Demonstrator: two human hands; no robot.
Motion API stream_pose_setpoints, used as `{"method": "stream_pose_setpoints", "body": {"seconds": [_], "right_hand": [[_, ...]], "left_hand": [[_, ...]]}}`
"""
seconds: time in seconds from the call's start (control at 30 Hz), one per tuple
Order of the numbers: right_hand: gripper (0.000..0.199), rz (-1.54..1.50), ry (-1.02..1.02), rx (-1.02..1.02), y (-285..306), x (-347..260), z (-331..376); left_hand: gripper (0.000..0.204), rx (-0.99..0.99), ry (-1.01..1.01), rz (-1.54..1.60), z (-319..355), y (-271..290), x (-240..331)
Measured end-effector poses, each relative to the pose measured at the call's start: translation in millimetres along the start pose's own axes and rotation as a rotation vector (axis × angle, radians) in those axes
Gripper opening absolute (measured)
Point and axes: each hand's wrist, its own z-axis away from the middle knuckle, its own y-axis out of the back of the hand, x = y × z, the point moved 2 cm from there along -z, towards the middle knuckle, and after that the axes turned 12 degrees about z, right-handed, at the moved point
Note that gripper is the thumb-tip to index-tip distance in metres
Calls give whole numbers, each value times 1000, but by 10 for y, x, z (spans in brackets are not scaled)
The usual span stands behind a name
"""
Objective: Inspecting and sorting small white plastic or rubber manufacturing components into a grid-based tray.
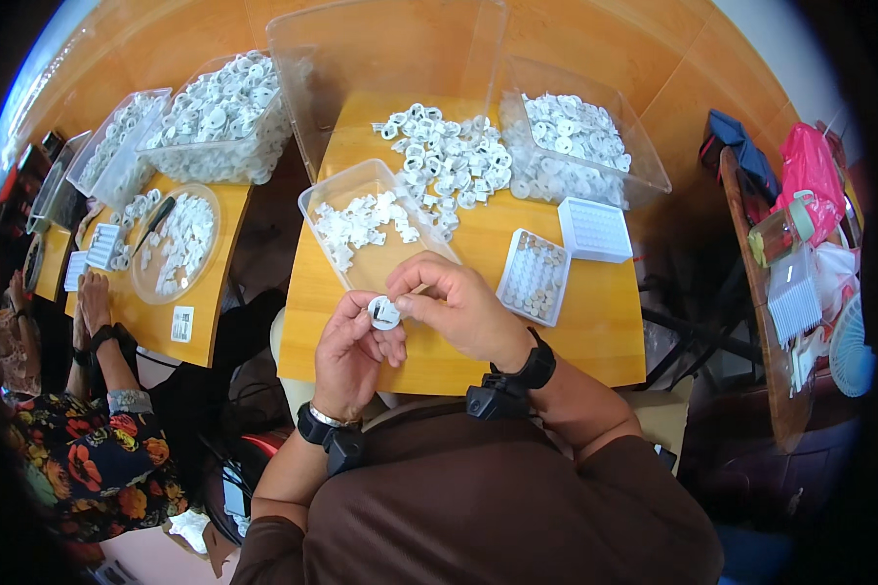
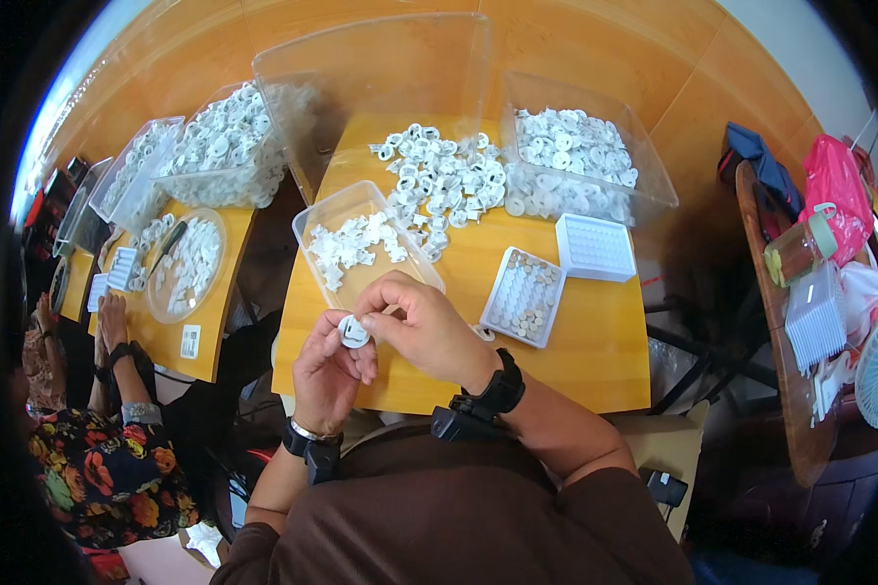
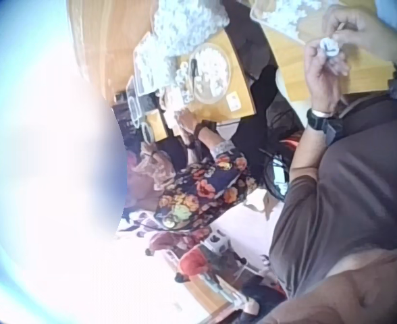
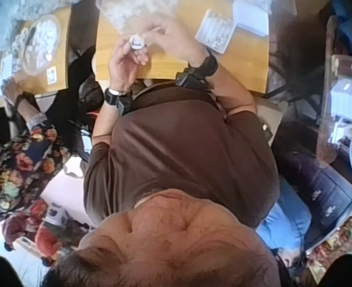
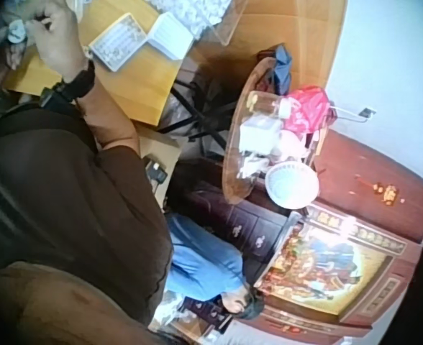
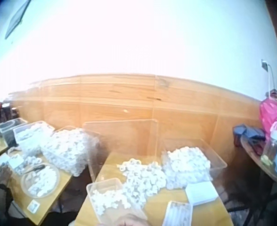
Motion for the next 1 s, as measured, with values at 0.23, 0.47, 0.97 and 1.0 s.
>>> {"method": "stream_pose_setpoints", "body": {"seconds": [0.23, 0.47, 0.97, 1.0], "right_hand": [[6, 133, 47, 46, 37, -51, 17], [6, 291, 119, 126, 1, -60, 59], [6, 366, 102, 198, -44, -88, 106], [6, 415, 144, 224, -46, -94, 112]], "left_hand": [[27, 4, 21, -32, -59, -59, -20], [28, 8, 19, -31, -61, -57, -44], [26, -24, 1, -77, -40, -42, -38], [26, -22, -4, -89, -38, -45, -38]]}}
